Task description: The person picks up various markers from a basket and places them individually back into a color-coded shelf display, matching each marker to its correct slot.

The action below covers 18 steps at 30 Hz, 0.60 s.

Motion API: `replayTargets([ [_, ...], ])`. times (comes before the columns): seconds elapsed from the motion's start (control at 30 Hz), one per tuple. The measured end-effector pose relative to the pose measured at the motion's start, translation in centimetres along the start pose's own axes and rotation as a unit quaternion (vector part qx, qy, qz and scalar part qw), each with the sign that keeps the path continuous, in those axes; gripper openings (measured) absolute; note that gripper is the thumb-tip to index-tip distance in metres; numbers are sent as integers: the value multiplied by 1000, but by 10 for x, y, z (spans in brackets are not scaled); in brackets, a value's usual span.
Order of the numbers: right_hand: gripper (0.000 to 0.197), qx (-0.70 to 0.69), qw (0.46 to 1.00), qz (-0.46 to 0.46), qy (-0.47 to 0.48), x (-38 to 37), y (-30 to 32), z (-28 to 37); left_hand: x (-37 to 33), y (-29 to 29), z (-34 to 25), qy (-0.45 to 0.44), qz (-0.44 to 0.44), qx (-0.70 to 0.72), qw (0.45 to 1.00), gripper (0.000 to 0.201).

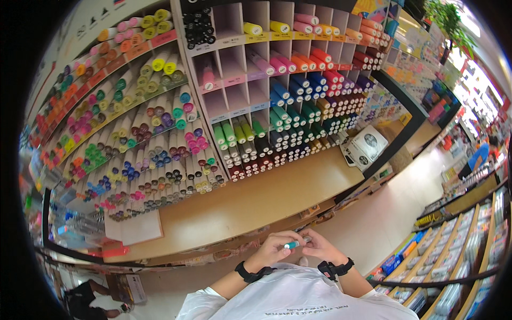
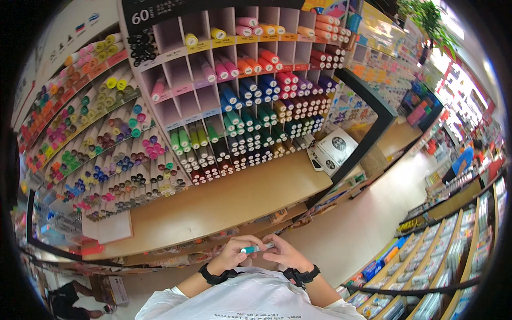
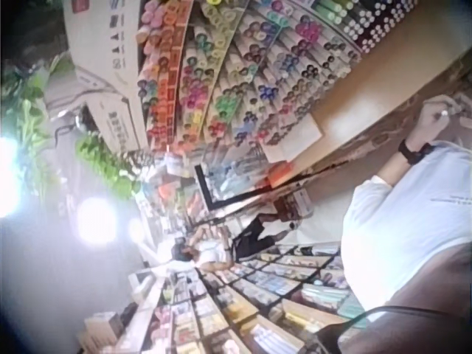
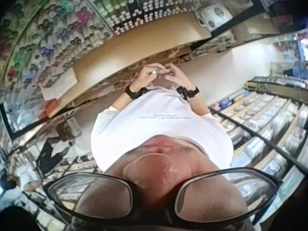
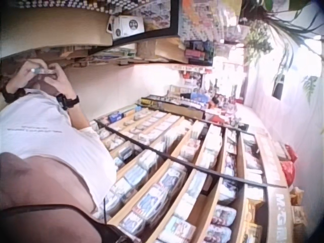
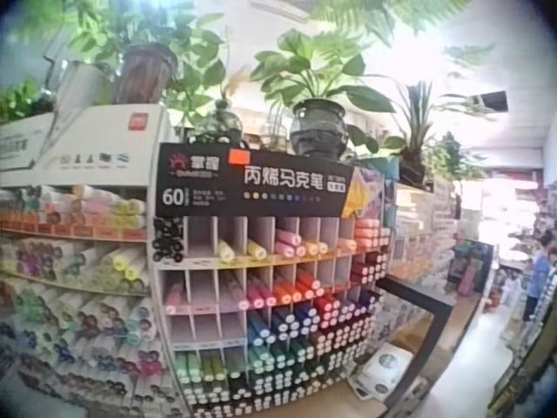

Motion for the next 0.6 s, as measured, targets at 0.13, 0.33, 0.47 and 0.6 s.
replayTargets([
  [0.13,40,-27,998,58,8,1,12,17,-17,-16,-10,-39,-17,-24,999,66],
  [0.33,32,54,993,99,24,15,30,46,-33,-53,-9,-49,-123,53,990,64],
  [0.47,27,37,995,59,78,26,50,51,-36,-76,12,-20,-211,52,976,70],
  [0.6,41,71,991,43,101,40,66,40,-39,-100,17,-41,-246,-20,968,71],
])
Point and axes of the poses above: each hand's wrist, its own x-axis away from the middle knuckle, its own y-axis out of the back of the hand, z = x × y, the point moved 9 cm from there along -x, towards the middle knuckle, and after that the axes turned 4 degrees about z, right-handed, at the moved point
